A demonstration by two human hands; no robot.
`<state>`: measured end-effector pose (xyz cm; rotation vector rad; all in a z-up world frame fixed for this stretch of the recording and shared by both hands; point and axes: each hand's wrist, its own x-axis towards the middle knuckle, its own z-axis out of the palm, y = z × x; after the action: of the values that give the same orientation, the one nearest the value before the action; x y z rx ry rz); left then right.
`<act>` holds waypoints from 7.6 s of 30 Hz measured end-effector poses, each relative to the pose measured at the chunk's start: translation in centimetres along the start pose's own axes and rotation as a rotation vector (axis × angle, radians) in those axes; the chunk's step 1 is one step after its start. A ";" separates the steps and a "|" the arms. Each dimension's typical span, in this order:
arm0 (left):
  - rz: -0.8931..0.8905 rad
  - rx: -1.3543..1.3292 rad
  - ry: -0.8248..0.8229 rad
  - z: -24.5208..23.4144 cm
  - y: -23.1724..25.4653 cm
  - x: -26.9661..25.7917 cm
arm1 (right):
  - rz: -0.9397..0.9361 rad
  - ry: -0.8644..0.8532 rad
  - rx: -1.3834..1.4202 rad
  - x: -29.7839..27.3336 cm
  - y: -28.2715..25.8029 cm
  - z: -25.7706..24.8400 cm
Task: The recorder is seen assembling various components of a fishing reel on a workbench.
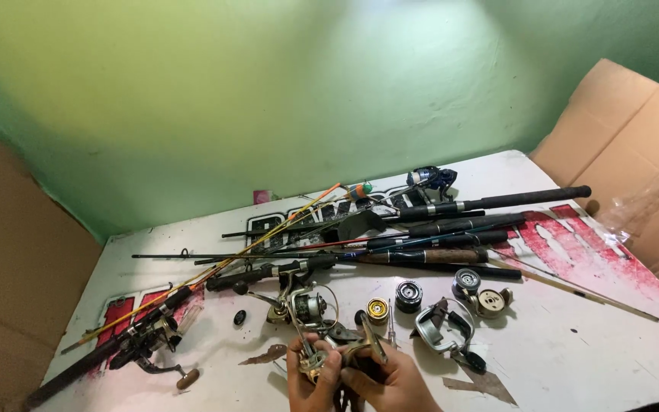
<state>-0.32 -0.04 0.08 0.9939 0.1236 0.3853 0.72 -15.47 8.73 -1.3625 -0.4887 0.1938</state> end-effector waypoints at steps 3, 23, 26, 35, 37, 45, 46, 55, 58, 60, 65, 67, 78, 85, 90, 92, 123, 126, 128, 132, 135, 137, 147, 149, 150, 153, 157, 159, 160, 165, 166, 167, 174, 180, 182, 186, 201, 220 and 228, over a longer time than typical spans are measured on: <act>-0.037 0.067 0.026 -0.4 -1.2 -0.1 | 0.108 0.174 -0.002 0.5 -0.3 -1.0; -0.094 0.023 -0.394 1.1 2.5 -1.8 | 0.304 0.340 0.164 -1.1 -0.4 -2.3; -0.065 0.017 -0.391 1.2 2.5 -1.6 | 0.321 0.297 0.138 -1.5 -0.9 -2.3; -0.030 0.084 -0.350 0.8 1.4 -1.0 | 0.318 0.388 0.045 -1.0 -1.9 -2.6; -0.028 0.081 -0.350 0.7 1.2 -0.8 | 0.330 0.423 -0.006 -1.0 -1.5 -2.1; 0.040 0.100 -0.227 -1.2 -0.8 0.3 | -0.091 0.187 -0.208 -0.9 1.1 -2.2; 0.037 0.103 -0.226 -1.7 -0.8 0.1 | -0.088 0.188 -0.205 -1.2 1.4 -2.1; 0.033 0.097 -0.238 -2.1 -0.7 0.9 | -0.359 0.173 -0.307 0.6 1.9 -1.5; 0.014 0.106 -0.259 -1.7 0.6 0.1 | -0.460 0.233 -0.533 0.8 1.1 -0.6; -0.046 0.131 -0.222 -1.0 1.2 0.0 | -0.371 0.347 -0.606 1.1 -1.1 -0.3; -0.085 0.170 -0.185 -1.2 0.7 0.8 | -0.442 0.227 -0.661 1.3 4.0 -1.4; -0.086 0.146 -0.210 -1.6 0.1 0.9 | -0.411 0.207 -0.682 1.2 3.1 -1.5; -0.043 0.008 -0.268 -2.2 -2.8 2.3 | -0.381 0.348 -0.645 2.0 3.3 -2.1; -0.008 0.087 -0.179 -0.2 -0.6 2.1 | -0.356 0.314 -0.659 0.9 4.3 -2.0; -0.038 0.101 -0.376 0.7 1.1 1.9 | -0.320 0.385 -0.657 1.1 3.4 -1.4; -0.047 0.142 -0.258 -0.2 0.4 2.3 | -0.299 0.330 -0.636 0.9 2.9 -1.3; -0.165 0.294 -0.050 0.3 7.9 0.0 | -0.248 0.170 -0.574 0.2 2.3 -5.4; -0.160 0.157 -0.014 -0.7 8.4 0.0 | 0.013 0.300 -0.662 -0.3 -1.1 -5.9; -0.213 0.142 0.079 -0.7 8.7 0.0 | 0.056 0.262 -0.665 -0.5 -0.9 -6.0; -0.308 0.045 0.176 -1.5 8.6 -0.3 | 0.117 0.211 -0.664 -1.2 0.4 -6.5; -0.337 0.073 0.163 -2.2 8.0 -0.2 | 0.066 0.098 -0.591 -1.6 2.2 -6.4; -0.333 0.073 0.140 -2.0 8.0 -0.2 | 0.107 0.077 -0.641 -1.6 0.5 -5.6; -0.344 -0.011 0.120 -2.8 7.7 -0.1 | 0.045 0.410 -0.936 -0.9 -0.7 -9.9; -0.352 -0.006 0.112 -2.2 7.6 0.1 | 0.164 0.319 -1.036 -0.7 0.9 -10.6; -0.358 -0.001 0.105 -1.9 7.7 0.1 | 0.284 0.225 -1.130 -0.7 1.8 -10.9; -0.440 0.067 0.162 -0.9 8.2 0.2 | 0.403 0.133 -1.216 0.1 2.9 -10.3; -0.399 0.055 0.130 -1.1 8.1 0.0 | 0.339 0.262 -1.050 -0.1 2.8 -10.3; -0.408 0.078 0.131 -1.7 7.9 -0.2 | 0.322 0.427 -0.963 -0.5 3.5 -11.0; -0.405 0.082 0.134 -1.7 7.9 -0.1 | 0.321 0.424 -0.958 -0.3 2.1 -10.5; -0.496 0.002 0.182 -0.1 8.3 0.1 | 0.353 0.678 -0.223 0.4 -1.2 -10.0; -0.492 -0.001 0.179 0.2 8.2 0.2 | 0.347 0.677 -0.225 0.4 -0.6 -10.4; -0.485 -0.029 0.155 0.4 8.1 0.1 | 0.275 0.715 0.127 0.3 0.1 -10.8; -0.472 -0.081 0.066 0.0 6.8 -0.1 | 0.120 0.365 0.760 0.5 0.3 -9.9; -0.422 -0.059 -0.095 -1.3 6.0 -0.5 | 0.084 0.298 0.567 0.5 -0.1 -8.1; -0.427 -0.007 -0.093 -1.4 5.7 -0.5 | 0.053 0.247 0.483 0.6 -0.1 -7.8; -0.371 0.334 -0.170 0.7 7.3 -1.0 | -0.006 0.163 0.275 1.2 -1.7 -6.3; -0.359 0.486 -0.185 2.9 8.3 -0.9 | -0.051 0.131 -0.031 1.3 -2.5 -4.1; -0.308 0.341 -0.119 2.8 7.4 -0.2 | -0.527 -0.029 -0.816 1.2 -3.6 -0.9; -0.297 0.378 -0.204 3.1 7.7 -0.5 | -0.467 0.022 -0.754 1.1 -3.0 -1.2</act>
<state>-1.92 1.06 8.16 1.3595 0.1598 -0.0162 1.84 -16.75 11.73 -1.9236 -0.8986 -0.4323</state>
